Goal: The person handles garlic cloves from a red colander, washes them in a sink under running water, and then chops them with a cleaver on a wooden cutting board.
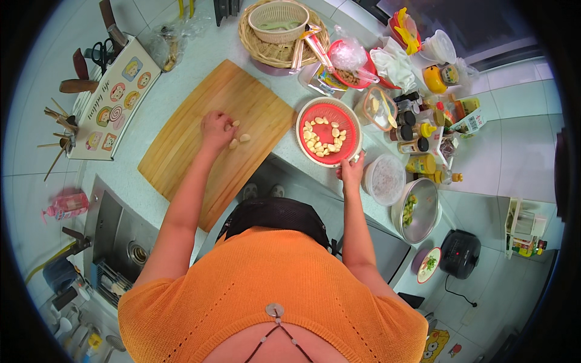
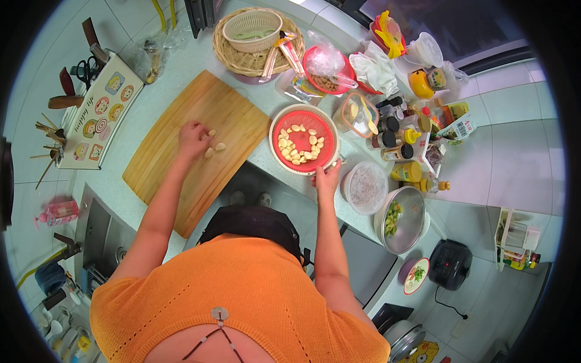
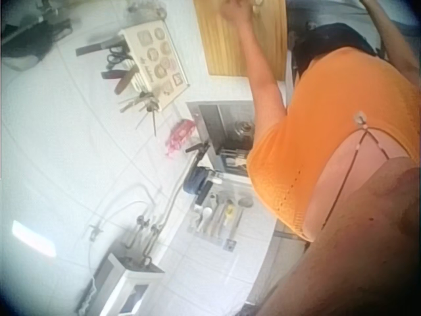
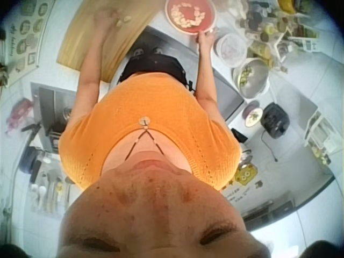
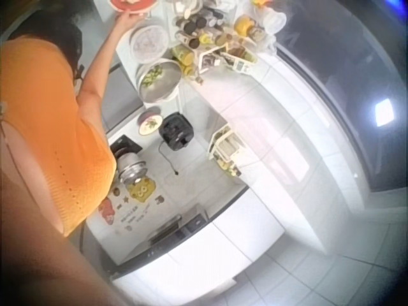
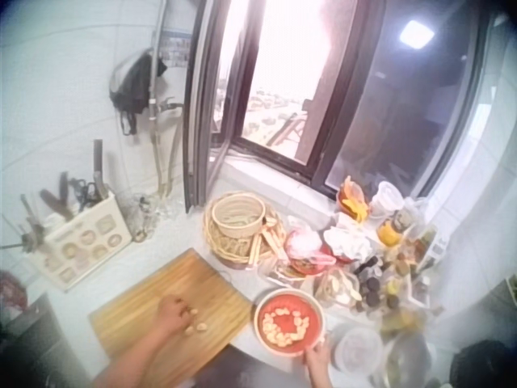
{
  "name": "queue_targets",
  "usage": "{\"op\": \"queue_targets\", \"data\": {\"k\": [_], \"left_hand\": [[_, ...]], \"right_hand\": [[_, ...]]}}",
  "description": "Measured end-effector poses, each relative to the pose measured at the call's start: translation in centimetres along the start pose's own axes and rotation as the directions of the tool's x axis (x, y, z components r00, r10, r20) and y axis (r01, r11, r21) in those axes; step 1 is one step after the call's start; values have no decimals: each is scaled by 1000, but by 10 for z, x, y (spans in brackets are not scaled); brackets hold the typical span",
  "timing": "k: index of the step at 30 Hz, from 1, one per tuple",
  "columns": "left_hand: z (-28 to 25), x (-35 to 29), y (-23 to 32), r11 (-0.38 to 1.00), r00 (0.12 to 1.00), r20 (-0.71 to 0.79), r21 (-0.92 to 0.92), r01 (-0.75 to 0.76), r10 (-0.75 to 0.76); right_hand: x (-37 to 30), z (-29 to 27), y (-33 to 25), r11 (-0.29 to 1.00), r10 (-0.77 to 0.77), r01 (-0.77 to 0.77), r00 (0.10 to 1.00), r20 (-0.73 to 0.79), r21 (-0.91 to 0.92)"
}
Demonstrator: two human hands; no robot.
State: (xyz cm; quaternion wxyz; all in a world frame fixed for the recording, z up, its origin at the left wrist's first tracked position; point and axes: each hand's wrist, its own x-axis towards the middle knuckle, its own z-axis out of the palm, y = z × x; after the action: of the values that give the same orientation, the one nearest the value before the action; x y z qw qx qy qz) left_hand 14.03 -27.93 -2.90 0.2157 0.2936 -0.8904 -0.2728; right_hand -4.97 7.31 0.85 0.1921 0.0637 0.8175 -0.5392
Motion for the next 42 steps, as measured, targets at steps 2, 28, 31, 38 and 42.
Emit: {"op": "queue_targets", "data": {"k": [2,28,31,38,42], "left_hand": [[3,1,8,989,997,6,122,-79,79],[22,-19,104,940,973,-94,-254,-228,211],[2,-29,64,981,969,-169,-32,-190,182],[24,-39,14,967,964,-160,178,-185,214],[45,-24,25,977,975,-103,97,-189,199]], "right_hand": [[0,0,0,1000,22,-23,1000,16,15],[-8,-10,-1,996,76,-85,979,187,39],[-8,-19,1,993,96,-110,964,249,44],[-9,-21,-4,971,201,-230,936,287,68],[-7,-13,-4,958,241,-276,925,294,82]]}}
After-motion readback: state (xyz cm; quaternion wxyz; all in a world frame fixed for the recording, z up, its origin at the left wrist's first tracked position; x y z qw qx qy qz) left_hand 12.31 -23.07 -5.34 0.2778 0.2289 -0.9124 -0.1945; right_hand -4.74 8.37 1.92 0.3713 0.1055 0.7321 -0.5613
